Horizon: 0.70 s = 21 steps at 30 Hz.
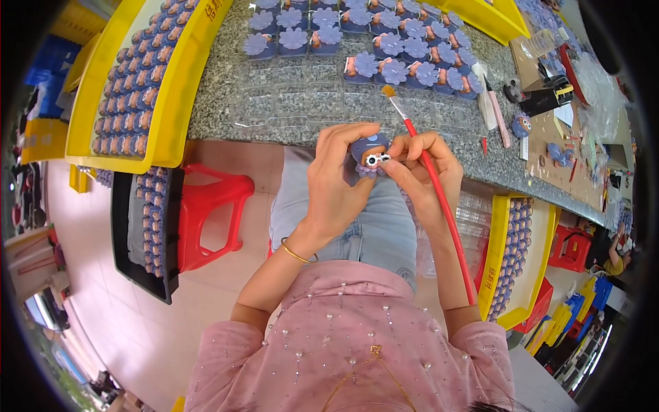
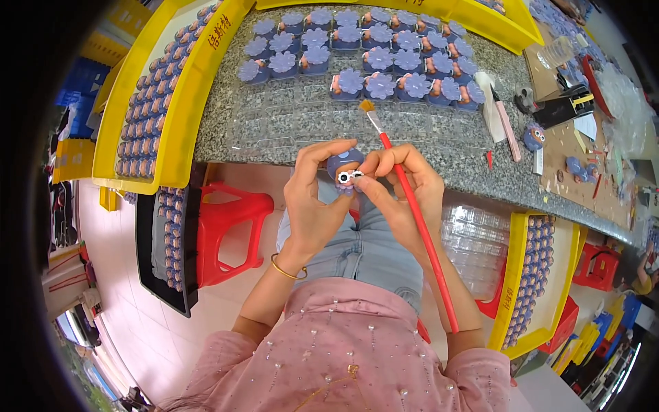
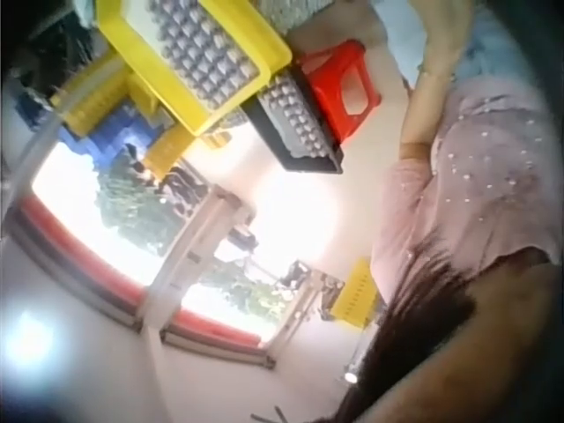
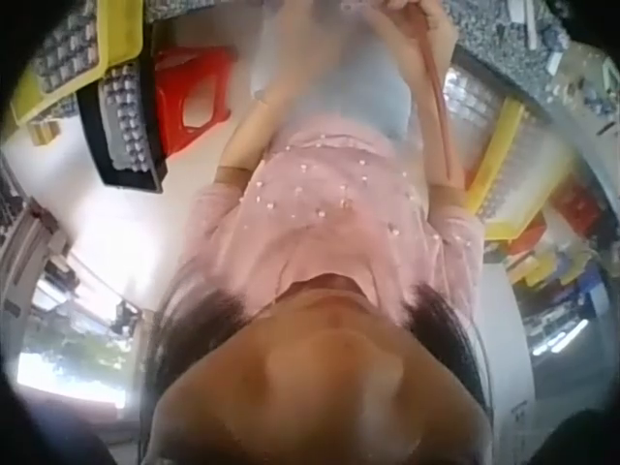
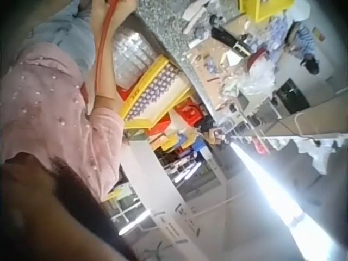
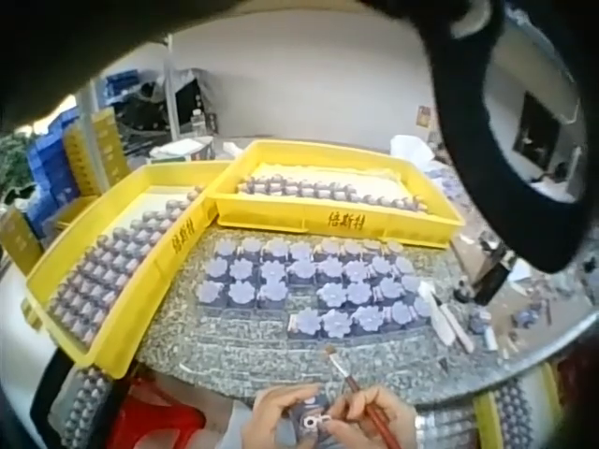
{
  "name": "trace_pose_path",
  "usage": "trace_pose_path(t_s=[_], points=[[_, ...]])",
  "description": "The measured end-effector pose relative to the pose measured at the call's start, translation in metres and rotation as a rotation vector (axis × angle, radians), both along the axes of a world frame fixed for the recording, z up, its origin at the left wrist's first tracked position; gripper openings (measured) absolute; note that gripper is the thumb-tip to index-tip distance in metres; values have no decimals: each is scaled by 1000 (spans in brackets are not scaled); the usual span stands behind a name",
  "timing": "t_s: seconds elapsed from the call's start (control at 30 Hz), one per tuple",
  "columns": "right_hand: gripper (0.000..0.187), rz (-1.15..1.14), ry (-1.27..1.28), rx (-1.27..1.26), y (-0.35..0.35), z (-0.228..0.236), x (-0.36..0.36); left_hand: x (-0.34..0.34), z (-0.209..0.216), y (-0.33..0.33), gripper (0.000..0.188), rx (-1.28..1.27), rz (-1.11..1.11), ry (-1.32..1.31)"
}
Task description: Applying paint or a coating to the eyes and faces of small owl figurines using a brush.
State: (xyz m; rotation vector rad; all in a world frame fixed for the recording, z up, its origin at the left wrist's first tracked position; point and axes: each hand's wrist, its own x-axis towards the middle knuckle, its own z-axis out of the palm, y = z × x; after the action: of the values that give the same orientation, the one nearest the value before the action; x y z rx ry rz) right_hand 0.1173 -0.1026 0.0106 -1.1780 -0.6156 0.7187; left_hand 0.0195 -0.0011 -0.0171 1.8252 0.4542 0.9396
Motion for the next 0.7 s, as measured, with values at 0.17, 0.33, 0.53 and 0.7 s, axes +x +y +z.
trace_pose_path(t_s=[0.17,0.33,0.53,0.7], points=[[19,-287,-581,-323,-22,32,43,-8,1,7,49,14,39,71],[33,-915,-1059,-569,-100,50,165,-8,-2,6,55,-38,-37,41],[37,-1072,-912,-990,-139,35,303,7,1,1,53,-177,-163,-10],[53,-1077,-597,-1077,-116,20,354,4,3,7,53,-150,-162,2]])
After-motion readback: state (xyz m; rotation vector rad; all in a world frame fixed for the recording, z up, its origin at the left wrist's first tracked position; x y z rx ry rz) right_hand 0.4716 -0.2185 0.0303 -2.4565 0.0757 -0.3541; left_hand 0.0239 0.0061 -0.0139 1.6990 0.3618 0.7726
